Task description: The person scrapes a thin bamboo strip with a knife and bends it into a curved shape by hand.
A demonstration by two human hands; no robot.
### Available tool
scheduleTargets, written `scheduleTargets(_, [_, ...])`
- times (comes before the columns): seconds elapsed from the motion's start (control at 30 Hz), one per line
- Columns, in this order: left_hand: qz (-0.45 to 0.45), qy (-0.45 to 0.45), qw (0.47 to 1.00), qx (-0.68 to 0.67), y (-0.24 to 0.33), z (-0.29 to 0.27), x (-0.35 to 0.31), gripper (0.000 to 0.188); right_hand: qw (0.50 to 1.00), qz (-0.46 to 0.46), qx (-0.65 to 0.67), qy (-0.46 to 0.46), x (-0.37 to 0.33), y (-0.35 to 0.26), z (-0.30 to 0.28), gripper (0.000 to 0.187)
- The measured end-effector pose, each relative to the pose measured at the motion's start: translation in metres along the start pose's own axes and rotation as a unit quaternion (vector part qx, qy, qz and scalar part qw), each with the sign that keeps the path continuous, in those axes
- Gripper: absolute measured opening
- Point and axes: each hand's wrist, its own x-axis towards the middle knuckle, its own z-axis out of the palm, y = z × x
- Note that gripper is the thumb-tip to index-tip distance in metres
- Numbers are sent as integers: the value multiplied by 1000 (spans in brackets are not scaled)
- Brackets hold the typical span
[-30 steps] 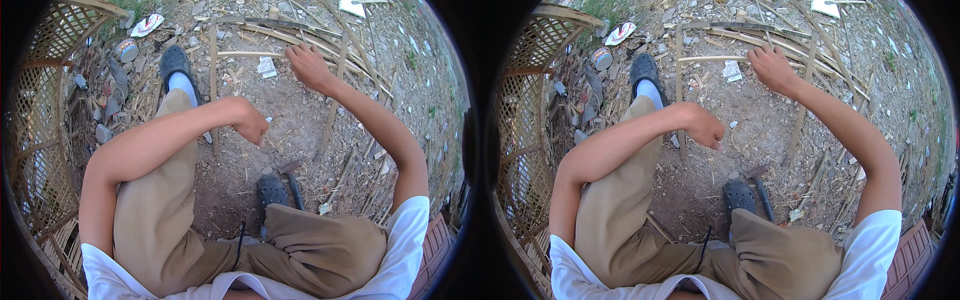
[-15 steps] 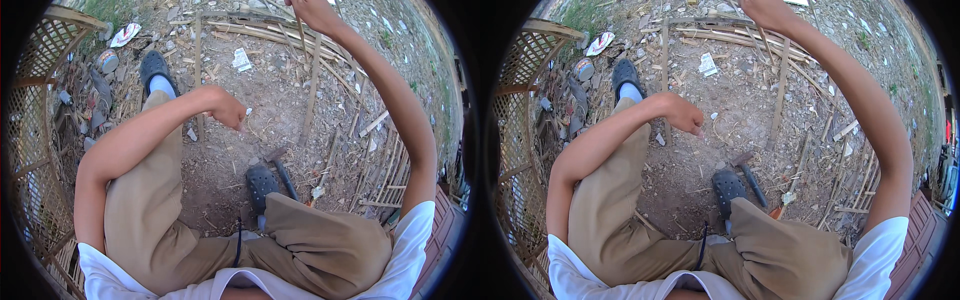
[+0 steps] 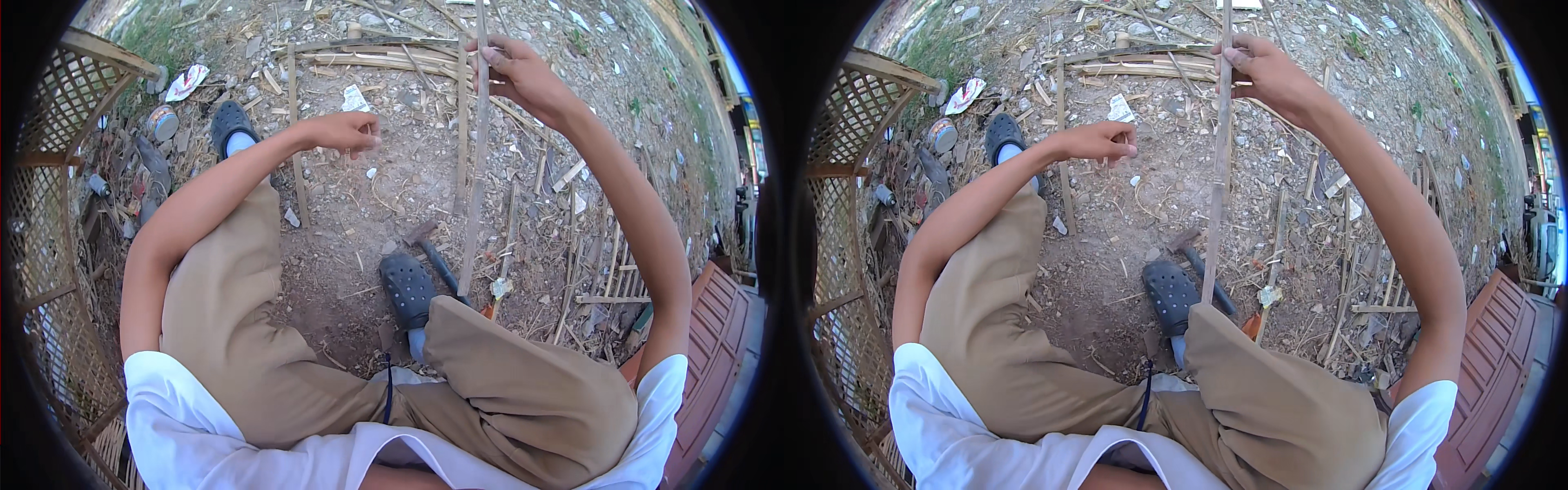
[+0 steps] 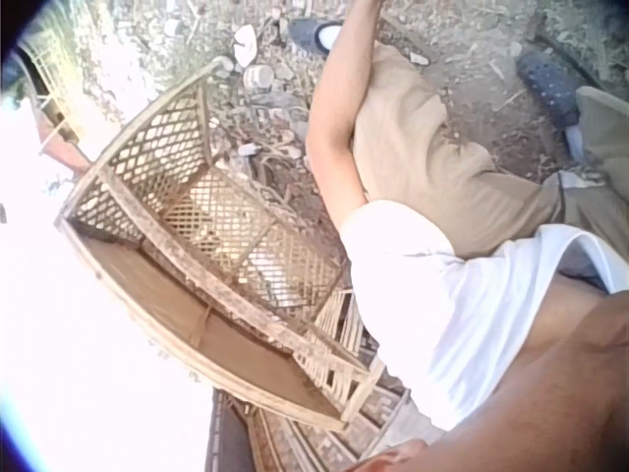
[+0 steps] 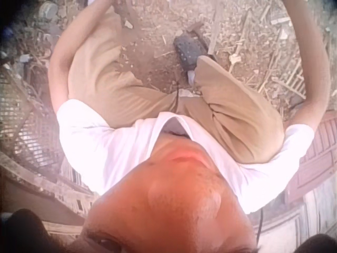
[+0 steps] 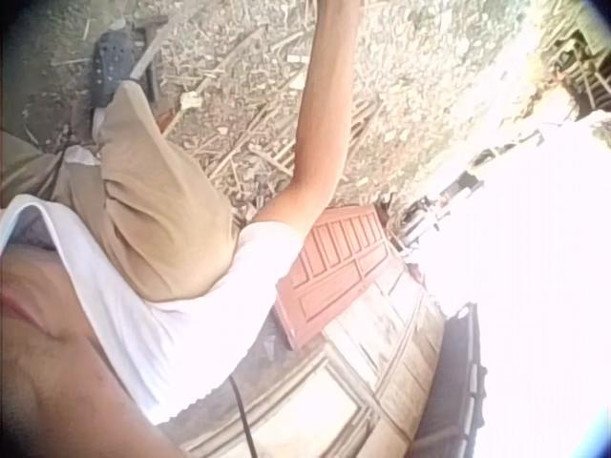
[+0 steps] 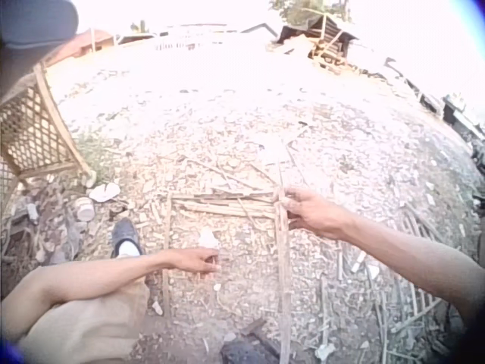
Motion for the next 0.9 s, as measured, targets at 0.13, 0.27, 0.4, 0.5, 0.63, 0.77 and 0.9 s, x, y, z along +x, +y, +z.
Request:
scheduleTargets(0.13, [37,63,963,-258,27,0,0,37,995,88,20,-51,-34,39,23,28])
scheduleTargets(0.27, [153,75,923,-346,46,1,6,52,989,111,-56,-81,-55,61,44,25])
scheduleTargets(0.4, [215,84,899,-371,57,2,19,44,987,68,-103,-101,-60,77,62,22])
scheduleTargets(0.5, [215,97,890,-390,52,-1,26,32,984,65,-135,-98,-55,78,66,22])
scheduleTargets(0.63, [172,105,885,-419,46,0,33,26,979,42,-176,-91,-47,93,67,21])
scheduleTargets(0.77, [96,156,881,-436,23,1,33,19,970,39,-214,-106,-27,110,70,23])
scheduleTargets(0.9, [64,186,850,-489,-20,-1,33,16,966,53,-218,-130,5,131,75,28])
